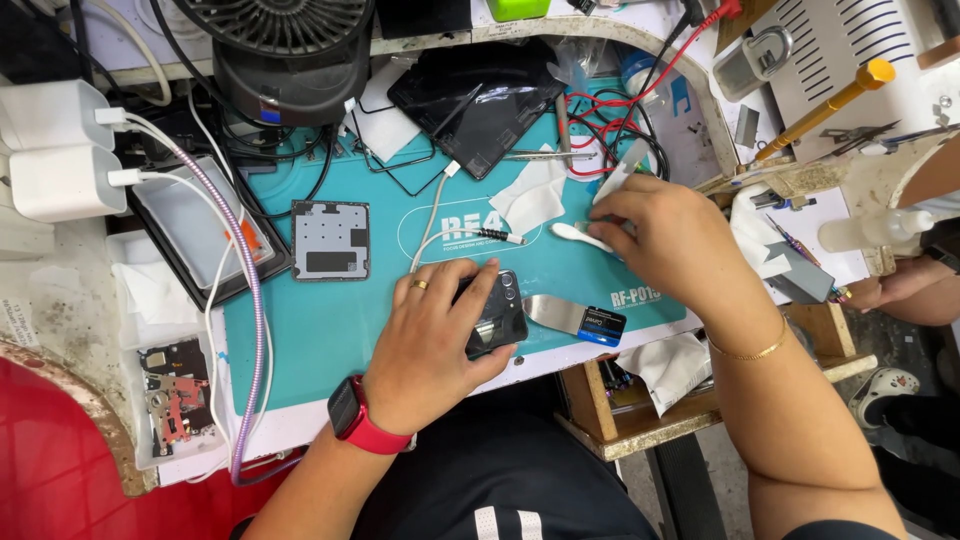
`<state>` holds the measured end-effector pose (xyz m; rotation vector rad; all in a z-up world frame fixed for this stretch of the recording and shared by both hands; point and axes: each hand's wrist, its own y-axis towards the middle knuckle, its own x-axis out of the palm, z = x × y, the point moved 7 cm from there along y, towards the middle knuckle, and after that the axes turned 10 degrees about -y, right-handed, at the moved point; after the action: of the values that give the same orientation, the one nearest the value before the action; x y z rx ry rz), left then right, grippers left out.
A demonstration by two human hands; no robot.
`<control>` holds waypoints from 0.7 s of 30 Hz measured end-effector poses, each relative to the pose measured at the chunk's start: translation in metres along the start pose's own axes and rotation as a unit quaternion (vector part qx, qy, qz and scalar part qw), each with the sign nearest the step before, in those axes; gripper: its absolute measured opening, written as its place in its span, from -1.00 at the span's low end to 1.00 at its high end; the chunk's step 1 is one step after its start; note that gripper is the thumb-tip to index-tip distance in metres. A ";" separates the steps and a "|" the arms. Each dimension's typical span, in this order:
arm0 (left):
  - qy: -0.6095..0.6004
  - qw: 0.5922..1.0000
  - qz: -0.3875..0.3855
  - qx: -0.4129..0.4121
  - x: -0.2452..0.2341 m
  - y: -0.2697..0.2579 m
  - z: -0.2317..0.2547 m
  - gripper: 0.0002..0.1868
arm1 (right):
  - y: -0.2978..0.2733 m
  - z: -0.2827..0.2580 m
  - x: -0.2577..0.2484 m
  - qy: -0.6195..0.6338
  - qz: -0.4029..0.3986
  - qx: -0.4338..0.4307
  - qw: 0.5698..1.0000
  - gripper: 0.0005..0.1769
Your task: The person disassembles a smartphone on a cluttered workbench, using a metal prying tool to separate the back cover and remove internal components. They then use tweezers to manipulate small parts inside the device.
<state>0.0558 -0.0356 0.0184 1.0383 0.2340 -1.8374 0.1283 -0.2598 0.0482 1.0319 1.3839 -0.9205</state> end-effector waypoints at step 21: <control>-0.014 1.000 -0.015 -0.021 0.000 0.000 -0.003 -0.21 | -0.012 0.017 -0.013 0.567 0.080 0.103 0.813 -0.76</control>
<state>0.0574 -0.0343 0.0163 0.9842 0.2718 -1.8658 0.1221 -0.2809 0.0594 2.0062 2.1153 -0.2492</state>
